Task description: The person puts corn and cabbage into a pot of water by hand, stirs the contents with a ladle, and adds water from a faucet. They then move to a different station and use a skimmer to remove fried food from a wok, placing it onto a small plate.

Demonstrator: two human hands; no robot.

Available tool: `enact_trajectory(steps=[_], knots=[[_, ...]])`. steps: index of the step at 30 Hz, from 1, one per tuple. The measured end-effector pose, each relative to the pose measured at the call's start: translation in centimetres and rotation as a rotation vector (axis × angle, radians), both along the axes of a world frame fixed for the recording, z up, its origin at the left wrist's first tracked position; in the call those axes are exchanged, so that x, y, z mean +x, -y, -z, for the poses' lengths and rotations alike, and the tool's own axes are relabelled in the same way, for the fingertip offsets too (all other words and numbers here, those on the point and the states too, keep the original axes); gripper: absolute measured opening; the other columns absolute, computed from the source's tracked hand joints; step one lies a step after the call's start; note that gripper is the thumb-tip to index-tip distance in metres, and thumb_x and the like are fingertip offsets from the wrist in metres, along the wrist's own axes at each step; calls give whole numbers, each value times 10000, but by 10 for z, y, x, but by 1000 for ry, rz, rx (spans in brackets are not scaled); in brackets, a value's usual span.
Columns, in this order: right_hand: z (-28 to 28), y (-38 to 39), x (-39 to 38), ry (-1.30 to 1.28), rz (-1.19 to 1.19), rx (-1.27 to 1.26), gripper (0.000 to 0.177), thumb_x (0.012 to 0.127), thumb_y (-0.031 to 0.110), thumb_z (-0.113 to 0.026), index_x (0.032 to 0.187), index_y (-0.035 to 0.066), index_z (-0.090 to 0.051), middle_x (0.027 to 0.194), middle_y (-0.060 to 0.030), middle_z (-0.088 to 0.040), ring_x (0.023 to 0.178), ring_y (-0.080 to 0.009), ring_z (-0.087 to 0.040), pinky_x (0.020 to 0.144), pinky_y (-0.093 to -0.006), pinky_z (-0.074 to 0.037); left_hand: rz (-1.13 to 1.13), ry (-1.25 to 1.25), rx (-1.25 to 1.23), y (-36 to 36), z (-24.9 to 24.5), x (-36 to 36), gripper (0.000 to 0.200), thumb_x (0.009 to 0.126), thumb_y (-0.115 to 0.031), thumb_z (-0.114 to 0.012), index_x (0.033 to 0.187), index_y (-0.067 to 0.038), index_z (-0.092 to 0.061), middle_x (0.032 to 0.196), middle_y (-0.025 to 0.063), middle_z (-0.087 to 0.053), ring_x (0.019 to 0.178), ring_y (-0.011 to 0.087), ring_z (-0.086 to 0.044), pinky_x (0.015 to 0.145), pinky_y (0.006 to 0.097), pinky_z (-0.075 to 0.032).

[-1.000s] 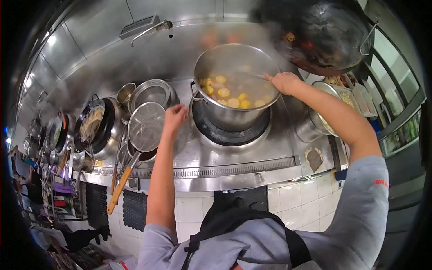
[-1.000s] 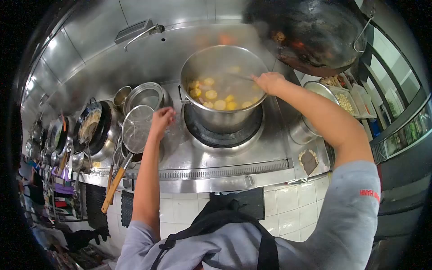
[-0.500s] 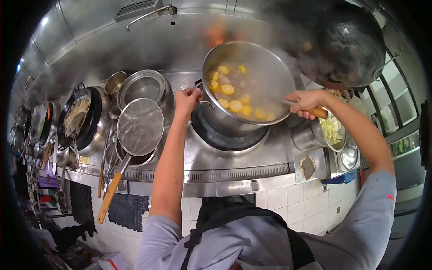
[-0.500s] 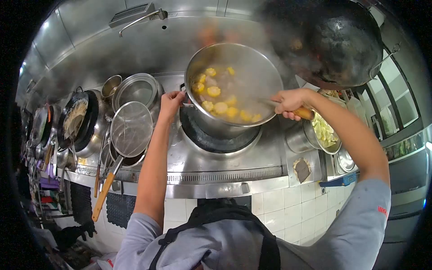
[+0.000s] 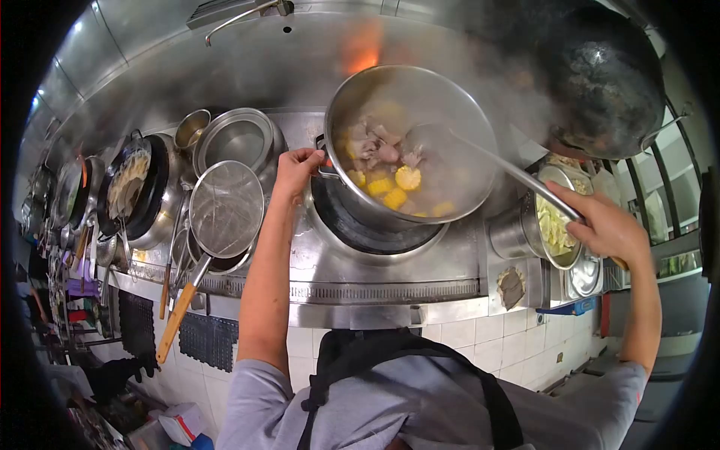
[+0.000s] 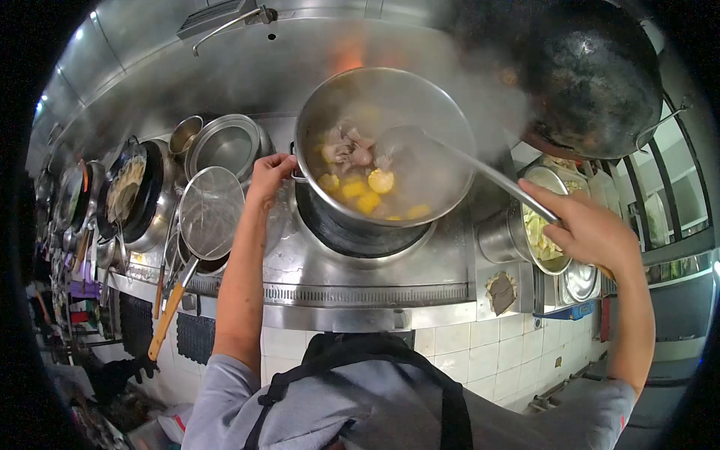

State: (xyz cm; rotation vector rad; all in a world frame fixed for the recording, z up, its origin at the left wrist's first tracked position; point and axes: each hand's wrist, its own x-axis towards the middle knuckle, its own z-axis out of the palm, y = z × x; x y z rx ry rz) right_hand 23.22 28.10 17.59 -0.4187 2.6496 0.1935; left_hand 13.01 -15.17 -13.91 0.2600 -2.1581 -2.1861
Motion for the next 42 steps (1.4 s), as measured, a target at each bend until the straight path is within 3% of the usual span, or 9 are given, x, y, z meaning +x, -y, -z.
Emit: enact_trajectory(steps=[3, 9, 13, 18, 21, 26, 35, 39, 42], knots=[[-20, -20, 20, -170, -124, 49, 773, 788, -19, -612, 1504, 200, -418, 880, -245, -638, 737, -388, -590, 699, -472, -442, -2, 13, -13, -2, -5, 3, 192, 896, -167, -693, 828, 8, -733, 717, 14, -682, 600, 82, -521, 593, 260, -430], [-55, -37, 54, -248, -112, 103, 727, 699, -98, -633, 1373, 169, -583, 881, -219, -651, 771, -394, -580, 706, -491, -431, 2, 90, -60, 6, 2, -4, 196, 871, -231, -720, 788, -54, -739, 679, -17, -642, 593, 66, -518, 535, 239, -353], [-38, -28, 47, -187, -164, 230, 630, 795, -38, -638, 1376, 198, -581, 859, -194, -655, 816, -380, -610, 772, -471, -459, 7, 128, -82, 10, 6, -8, 209, 870, -276, -728, 771, -92, -736, 673, -31, -636, 585, 58, -514, 509, 238, -305], [39, -45, -4, -179, -301, 52, 625, 880, 37, -594, 1460, 239, -477, 899, -206, -647, 899, -395, -624, 814, -485, -493, 51, 175, -89, 14, 1, -9, 204, 879, -296, -727, 784, -115, -738, 701, -44, -651, 581, 53, -505, 501, 242, -283], [82, -34, -14, -194, -220, 5, 654, 878, 30, -604, 1480, 228, -441, 898, -239, -636, 892, -414, -624, 835, -491, -495, 19, 223, -79, 10, -5, -4, 199, 875, -303, -734, 822, -112, -741, 748, -42, -678, 595, 53, -510, 499, 244, -281], [134, -37, -1, -303, -62, -302, 665, 868, 47, -631, 1480, 218, -437, 862, -257, -635, 855, -451, -614, 798, -514, -480, 51, 221, -48, 13, 2, -7, 198, 866, -316, -740, 860, -118, -743, 792, -33, -702, 624, 71, -528, 545, 262, -300], [77, -13, 35, -241, -165, -331, 715, 842, 40, -636, 1495, 239, -422, 799, -254, -620, 724, -445, -587, 725, -509, -426, 61, 231, -55, 19, 9, -14, 167, 848, -328, -747, 821, -163, -734, 810, -45, -710, 656, 88, -549, 601, 302, -321], [107, 11, 23, -269, -165, -387, 674, 869, 39, -624, 1486, 232, -431, 849, -255, -643, 797, -455, -602, 790, -519, -474, 68, 247, -56, 19, 6, -15, 153, 848, -317, -746, 785, -180, -718, 814, -49, -712, 654, 88, -551, 603, 295, -320], [129, 17, 3, -308, -164, -386, 616, 883, 58, -618, 1467, 167, -454, 926, -276, -657, 909, -462, -625, 825, -532, -487, 91, 240, -45, 20, 3, -12, 197, 844, -321, -749, 904, -134, -737, 833, -29, -715, 663, 89, -564, 600, 280, -341]])
